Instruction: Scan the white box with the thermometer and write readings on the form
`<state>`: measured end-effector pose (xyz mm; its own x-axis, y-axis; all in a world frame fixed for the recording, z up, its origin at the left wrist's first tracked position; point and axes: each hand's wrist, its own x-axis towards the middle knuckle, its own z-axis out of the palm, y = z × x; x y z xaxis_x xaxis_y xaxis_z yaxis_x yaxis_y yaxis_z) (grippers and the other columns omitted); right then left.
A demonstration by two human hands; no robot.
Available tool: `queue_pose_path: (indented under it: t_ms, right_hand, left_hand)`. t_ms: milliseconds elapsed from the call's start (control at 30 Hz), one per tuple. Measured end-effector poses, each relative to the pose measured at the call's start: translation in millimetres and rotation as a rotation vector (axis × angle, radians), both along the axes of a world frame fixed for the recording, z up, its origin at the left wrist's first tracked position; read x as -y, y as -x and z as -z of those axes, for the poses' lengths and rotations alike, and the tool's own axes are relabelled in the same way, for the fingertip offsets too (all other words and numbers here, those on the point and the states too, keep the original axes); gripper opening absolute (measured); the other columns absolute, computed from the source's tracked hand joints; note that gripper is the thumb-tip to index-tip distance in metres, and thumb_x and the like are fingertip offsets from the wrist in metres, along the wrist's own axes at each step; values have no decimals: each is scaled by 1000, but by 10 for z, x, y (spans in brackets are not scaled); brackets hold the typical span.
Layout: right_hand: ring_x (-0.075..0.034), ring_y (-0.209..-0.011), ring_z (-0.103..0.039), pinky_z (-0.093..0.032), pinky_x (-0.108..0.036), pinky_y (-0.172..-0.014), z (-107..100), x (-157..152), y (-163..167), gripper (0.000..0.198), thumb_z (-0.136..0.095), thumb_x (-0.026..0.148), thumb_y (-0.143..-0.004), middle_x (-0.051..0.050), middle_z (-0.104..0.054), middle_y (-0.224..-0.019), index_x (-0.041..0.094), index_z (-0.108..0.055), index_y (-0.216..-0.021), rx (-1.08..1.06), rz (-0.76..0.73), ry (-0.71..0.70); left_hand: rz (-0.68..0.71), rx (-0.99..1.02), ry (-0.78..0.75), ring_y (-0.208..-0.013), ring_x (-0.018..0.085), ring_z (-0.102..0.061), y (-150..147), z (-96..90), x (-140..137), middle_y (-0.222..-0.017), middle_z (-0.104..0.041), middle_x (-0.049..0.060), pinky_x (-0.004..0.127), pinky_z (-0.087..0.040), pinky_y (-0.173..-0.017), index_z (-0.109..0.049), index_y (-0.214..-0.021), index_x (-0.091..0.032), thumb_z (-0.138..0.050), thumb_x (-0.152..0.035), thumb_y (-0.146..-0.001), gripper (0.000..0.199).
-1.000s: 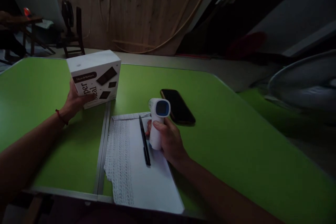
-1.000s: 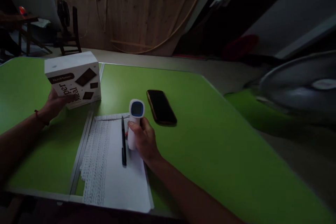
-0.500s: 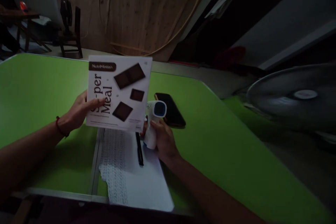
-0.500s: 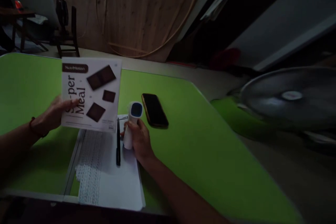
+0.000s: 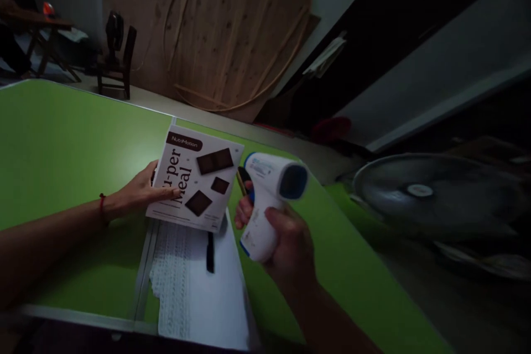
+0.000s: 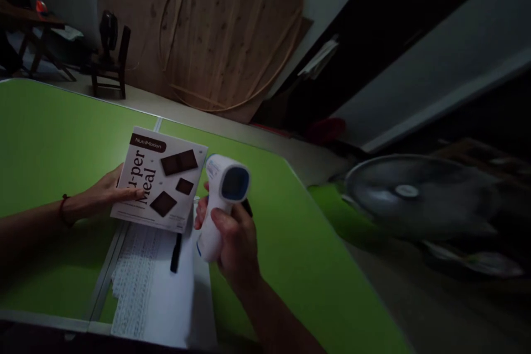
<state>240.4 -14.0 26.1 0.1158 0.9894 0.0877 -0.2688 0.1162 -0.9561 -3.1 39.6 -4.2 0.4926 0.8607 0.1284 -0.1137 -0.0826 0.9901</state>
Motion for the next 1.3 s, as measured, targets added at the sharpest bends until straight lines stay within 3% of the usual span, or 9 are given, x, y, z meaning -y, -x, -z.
queue_pose_path:
  t_ms: [167,533,767,900,1067,1300]
  right_hand:
    - [-11,-52,-42,-40,-25,-46,-155,-29,210,40,-69,50,-69,5,-47,-63,20,-62,-95,-68,-203,23]
    - [-13,-55,-49,-42,-28,-50,36,28,269,42,-69,47,-67,2,-58,-65,18,-67,-98,35,-67,104]
    - [-20,-73,-61,-50,-36,-69,211,-1,225,41,-77,49,-67,-2,-67,-74,20,-68,-95,83,-23,89]
    - [-19,-67,-60,-49,-35,-63,225,-2,211,41,-73,52,-72,-2,-67,-73,20,-68,-97,101,-48,38]
    - [-18,-59,-59,-47,-33,-55,186,0,234,43,-75,52,-68,0,-64,-67,20,-67,-94,70,-39,68]
    - [-17,-56,-57,-47,-33,-54,211,-8,259,34,-73,49,-71,1,-61,-61,19,-65,-86,59,-89,68]
  left_hand:
    - [-4,-42,3,-107,32,-69,2,1,-14,-121,-66,17,46,-62,-82,-44,-126,-14,-79,-40,-82,62]
    - [-32,-49,17,-110,32,-67,-2,-14,-12,-125,-63,18,45,-61,-84,-42,-128,-14,-81,-38,-79,67]
    - [-4,-48,-1,-111,33,-66,-2,-13,-17,-129,-60,18,43,-61,-81,-40,-126,-16,-81,-37,-79,67]
    - [-4,-71,0,-114,33,-65,5,-22,-12,-132,-58,20,44,-61,-83,-40,-127,-15,-81,-37,-79,67]
    - [-19,-108,-6,-115,33,-63,14,-33,-9,-129,-60,19,45,-60,-85,-41,-127,-14,-80,-38,-80,65]
    - [-13,-86,-25,-114,34,-64,-1,-37,-8,-126,-62,19,44,-60,-84,-42,-125,-14,-81,-40,-79,66]
